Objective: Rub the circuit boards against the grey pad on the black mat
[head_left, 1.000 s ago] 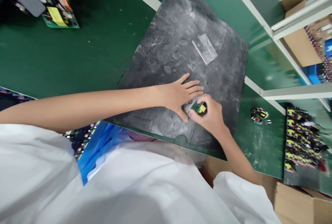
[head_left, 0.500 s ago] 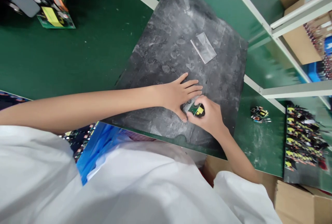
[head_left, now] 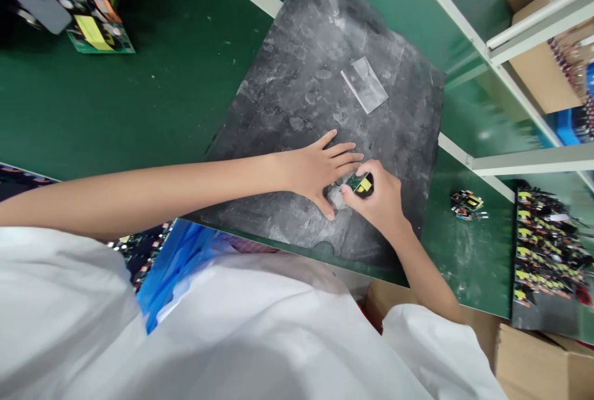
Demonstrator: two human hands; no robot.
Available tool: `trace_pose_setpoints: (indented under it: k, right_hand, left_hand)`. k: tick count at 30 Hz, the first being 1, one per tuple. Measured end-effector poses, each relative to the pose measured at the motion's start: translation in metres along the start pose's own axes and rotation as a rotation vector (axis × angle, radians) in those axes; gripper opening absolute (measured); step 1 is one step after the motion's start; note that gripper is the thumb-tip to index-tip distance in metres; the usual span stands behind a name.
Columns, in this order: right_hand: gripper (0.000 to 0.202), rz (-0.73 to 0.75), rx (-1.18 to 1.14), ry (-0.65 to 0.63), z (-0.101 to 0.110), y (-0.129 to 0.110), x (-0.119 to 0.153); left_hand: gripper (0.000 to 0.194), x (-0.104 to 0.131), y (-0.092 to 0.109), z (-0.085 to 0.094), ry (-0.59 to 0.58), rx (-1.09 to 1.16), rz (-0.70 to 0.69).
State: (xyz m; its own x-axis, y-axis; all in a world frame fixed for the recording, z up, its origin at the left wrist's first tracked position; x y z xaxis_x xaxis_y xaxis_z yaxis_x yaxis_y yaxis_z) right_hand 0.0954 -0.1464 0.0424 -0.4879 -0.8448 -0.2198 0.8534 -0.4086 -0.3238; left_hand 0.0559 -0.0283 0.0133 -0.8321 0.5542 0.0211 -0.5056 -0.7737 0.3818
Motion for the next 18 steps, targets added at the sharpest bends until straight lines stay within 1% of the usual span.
trace_pose_setpoints:
  k: [2, 4, 9, 14, 16, 18]
  right_hand:
    - [0.023, 0.043, -0.025, -0.060, -0.0024, -0.0050, 0.0019]
    - [0.024, 0.068, -0.037, -0.089, -0.0035, -0.0076, 0.0033]
    - [0.023, 0.002, 0.034, -0.001, 0.0012, -0.0017, 0.0018]
    - [0.025, 0.079, -0.038, -0.102, -0.0033, -0.0084, 0.0044]
    - [0.024, 0.061, -0.026, -0.082, -0.0028, -0.0058, 0.0033]
    - [0.024, 0.010, -0.002, -0.023, -0.0004, -0.0013, 0.0014]
  left_hand:
    - [0.103, 0.0003, 0.0000, 0.0007, 0.022, 0.014, -0.003]
    - [0.102, 0.0003, -0.0002, 0.0008, 0.030, 0.017, -0.001]
    - [0.102, -0.0002, -0.0010, -0.0012, -0.001, -0.006, 0.008]
    - [0.103, 0.0000, -0.0010, -0.0007, 0.030, 0.005, -0.006]
    - [0.103, -0.0001, -0.0011, -0.0005, 0.018, 0.010, 0.003]
    - [0.102, -0.0005, -0.0011, -0.0007, -0.010, 0.007, 0.013]
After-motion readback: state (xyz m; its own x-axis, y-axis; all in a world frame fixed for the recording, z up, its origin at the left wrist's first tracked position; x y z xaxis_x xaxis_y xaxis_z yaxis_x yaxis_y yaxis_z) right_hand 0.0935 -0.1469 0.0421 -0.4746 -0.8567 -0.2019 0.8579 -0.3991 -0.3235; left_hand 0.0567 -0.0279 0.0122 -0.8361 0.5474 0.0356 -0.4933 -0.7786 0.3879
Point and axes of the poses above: each hand's wrist, its own x-axis away from the middle knuckle, its own z-axis out of the back of the hand, y = z × x, the point moved 5 cm from there along -x, towards the middle knuckle, and after that the axes turned 5 degrees about -y, right-handed, at the moved point
